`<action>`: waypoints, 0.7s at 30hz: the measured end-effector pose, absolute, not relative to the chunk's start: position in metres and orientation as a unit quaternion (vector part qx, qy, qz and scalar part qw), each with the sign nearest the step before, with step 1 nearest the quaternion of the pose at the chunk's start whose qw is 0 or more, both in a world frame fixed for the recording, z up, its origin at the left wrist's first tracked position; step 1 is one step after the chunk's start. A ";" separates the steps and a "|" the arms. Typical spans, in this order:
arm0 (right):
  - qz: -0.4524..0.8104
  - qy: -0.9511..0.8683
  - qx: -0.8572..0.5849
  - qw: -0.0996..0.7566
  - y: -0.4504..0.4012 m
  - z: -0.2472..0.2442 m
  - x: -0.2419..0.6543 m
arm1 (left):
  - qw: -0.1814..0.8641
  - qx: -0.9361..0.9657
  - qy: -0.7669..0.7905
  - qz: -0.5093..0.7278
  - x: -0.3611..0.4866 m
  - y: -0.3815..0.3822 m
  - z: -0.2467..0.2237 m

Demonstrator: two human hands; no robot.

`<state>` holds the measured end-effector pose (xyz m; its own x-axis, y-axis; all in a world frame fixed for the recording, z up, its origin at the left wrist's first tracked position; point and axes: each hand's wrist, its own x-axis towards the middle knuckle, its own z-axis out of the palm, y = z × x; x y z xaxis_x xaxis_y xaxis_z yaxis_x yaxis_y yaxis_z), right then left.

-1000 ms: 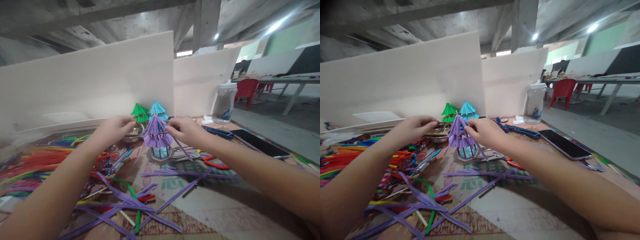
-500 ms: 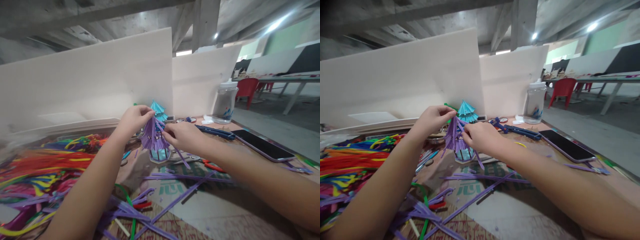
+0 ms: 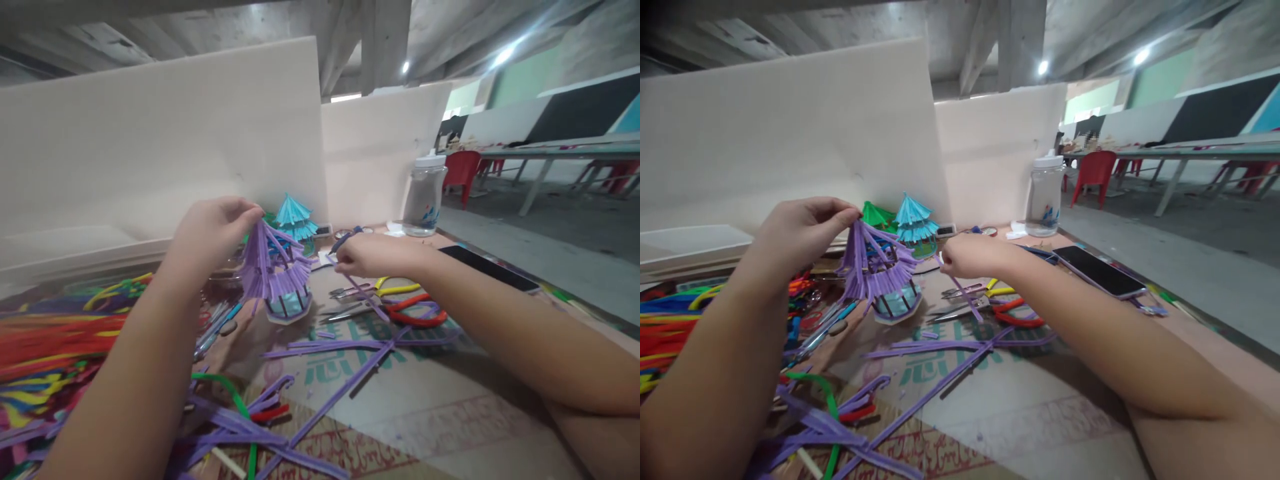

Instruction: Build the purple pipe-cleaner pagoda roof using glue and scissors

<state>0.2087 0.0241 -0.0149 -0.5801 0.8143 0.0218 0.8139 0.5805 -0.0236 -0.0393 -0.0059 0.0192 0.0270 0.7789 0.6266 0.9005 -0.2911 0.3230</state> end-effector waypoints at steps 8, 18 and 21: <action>-0.057 -0.805 -0.582 0.102 0.090 -0.037 0.250 | 0.062 -0.719 -0.591 -0.359 -0.042 -0.006 0.018; 0.051 -0.813 -0.543 0.204 0.146 -0.098 0.276 | -0.005 -0.747 -0.562 -0.354 -0.033 0.003 0.009; 0.088 -0.804 -0.535 0.244 0.150 -0.112 0.268 | -0.036 -0.748 -0.554 -0.363 -0.033 0.003 0.008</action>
